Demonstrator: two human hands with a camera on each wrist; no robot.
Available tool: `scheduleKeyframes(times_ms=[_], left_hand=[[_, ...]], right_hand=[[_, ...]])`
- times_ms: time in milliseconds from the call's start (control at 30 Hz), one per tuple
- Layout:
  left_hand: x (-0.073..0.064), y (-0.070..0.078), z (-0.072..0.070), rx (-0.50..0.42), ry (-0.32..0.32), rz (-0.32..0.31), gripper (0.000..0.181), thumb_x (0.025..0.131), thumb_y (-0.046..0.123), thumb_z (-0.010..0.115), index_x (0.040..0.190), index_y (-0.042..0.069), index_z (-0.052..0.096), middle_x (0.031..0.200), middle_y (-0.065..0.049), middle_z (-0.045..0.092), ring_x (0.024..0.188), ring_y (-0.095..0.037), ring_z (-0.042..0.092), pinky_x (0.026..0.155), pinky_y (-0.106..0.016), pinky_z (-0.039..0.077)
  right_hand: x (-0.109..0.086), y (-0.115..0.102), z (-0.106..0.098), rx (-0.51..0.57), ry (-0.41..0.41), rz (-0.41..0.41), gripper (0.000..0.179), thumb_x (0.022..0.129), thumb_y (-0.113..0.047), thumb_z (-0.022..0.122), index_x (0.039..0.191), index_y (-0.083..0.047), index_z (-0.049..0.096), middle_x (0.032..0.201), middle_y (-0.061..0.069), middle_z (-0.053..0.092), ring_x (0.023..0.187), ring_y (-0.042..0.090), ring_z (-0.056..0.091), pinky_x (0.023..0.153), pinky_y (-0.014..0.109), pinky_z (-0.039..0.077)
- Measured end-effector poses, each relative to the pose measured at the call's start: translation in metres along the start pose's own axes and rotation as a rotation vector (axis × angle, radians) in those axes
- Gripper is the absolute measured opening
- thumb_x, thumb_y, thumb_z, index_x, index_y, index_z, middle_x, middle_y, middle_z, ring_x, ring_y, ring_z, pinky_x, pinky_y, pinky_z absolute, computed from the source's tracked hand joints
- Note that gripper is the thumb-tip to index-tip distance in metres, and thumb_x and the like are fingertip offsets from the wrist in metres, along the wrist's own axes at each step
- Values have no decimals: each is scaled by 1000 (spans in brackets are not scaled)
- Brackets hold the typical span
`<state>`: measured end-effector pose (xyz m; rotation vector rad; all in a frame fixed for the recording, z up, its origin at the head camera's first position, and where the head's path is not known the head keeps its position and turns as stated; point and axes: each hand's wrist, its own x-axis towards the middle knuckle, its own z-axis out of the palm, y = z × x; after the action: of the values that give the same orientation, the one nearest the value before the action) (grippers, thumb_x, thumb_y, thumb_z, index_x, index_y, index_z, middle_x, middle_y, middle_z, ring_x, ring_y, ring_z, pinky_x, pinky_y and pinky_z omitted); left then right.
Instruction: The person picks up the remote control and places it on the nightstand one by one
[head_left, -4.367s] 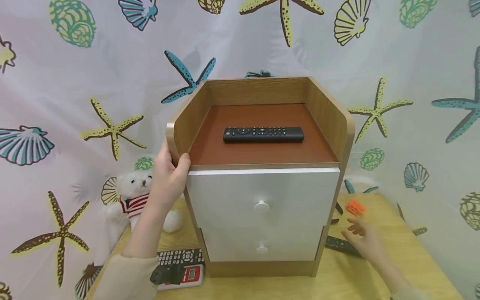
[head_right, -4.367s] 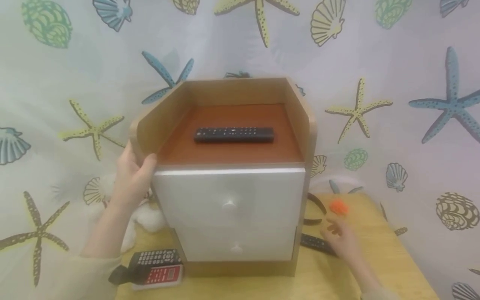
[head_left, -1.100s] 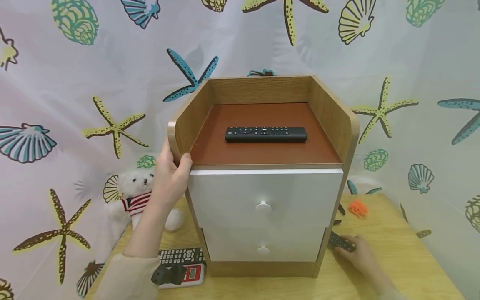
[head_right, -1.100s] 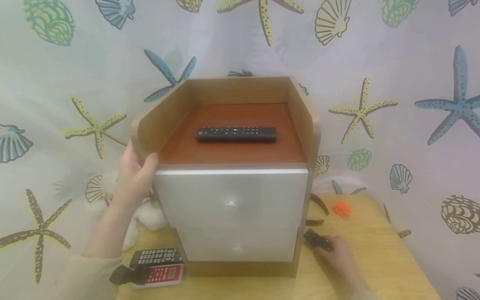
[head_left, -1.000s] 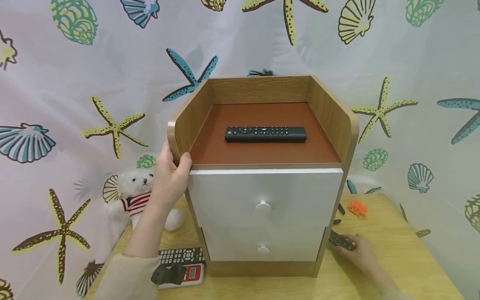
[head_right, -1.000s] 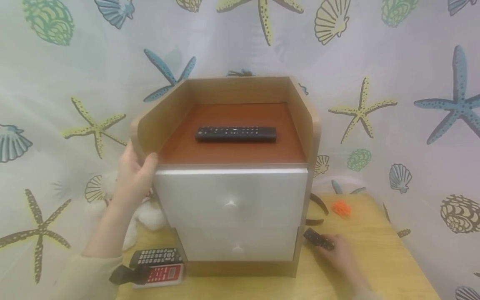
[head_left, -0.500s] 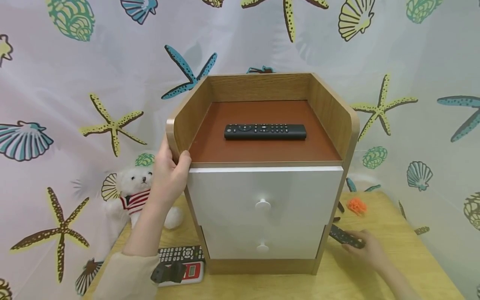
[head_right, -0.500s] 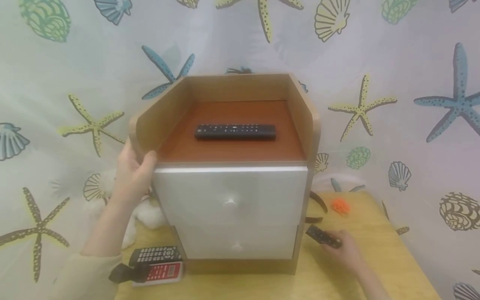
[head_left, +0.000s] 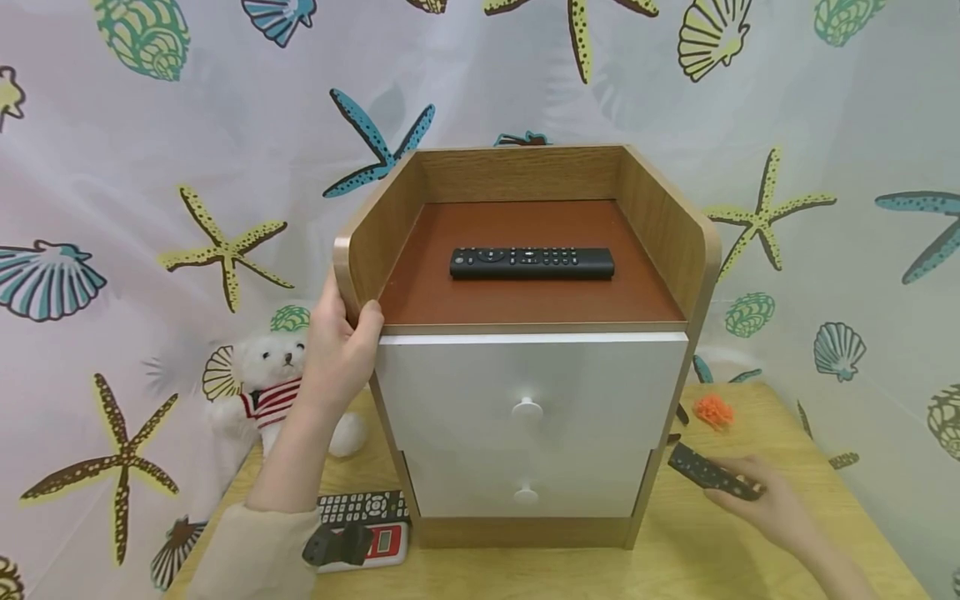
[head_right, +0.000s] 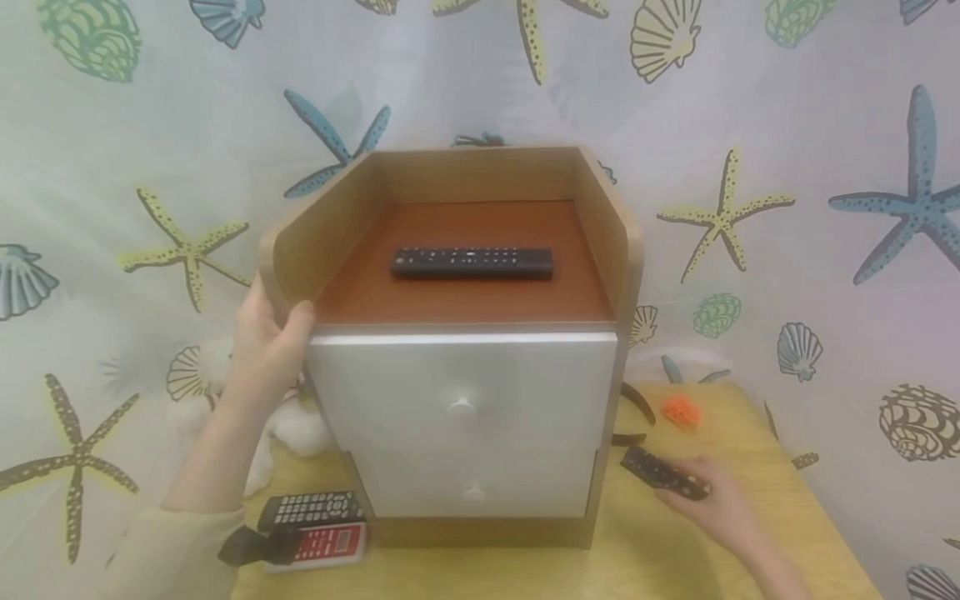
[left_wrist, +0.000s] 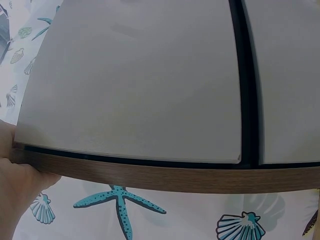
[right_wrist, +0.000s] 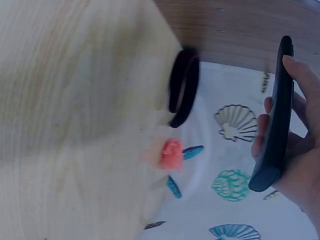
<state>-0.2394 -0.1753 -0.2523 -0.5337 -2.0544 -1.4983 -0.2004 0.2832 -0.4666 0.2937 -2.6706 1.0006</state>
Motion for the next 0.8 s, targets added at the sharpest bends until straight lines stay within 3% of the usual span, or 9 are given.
scheduleKeyframes(times_ms=[100,333,500,800], left_hand=[[0,0,0,-10,-2,4,50,91,-3,39,140,6,34,136,-9,47,123,-19,46,106,-45,36],[0,-1,0,-7,1,7,52,90,-3,39,140,7,34,136,-9,47,124,-19,46,107,-45,36],[0,0,0,1,3,4,51,90,-3,39,140,5,34,137,-9,47,125,-19,45,108,-45,35],[0,0,0,-10,0,5,52,90,-3,39,141,6,33,137,-8,46,125,-18,45,108,-45,35]], right_hand=[[-4,-11,-11,10,21,-17,40,78,-18,75,114,-4,65,97,6,63,81,-4,47,64,21,45],[-9,-35,-38,-56,105,-132,41,72,-17,80,111,-12,69,100,4,68,83,-9,51,65,21,47],[-13,-51,-53,-68,102,-135,42,72,-17,80,112,-15,69,96,-14,61,84,-8,49,67,20,45],[-18,-82,-67,-38,113,-185,48,68,-9,82,114,-15,68,95,-17,56,88,-8,48,74,15,42]])
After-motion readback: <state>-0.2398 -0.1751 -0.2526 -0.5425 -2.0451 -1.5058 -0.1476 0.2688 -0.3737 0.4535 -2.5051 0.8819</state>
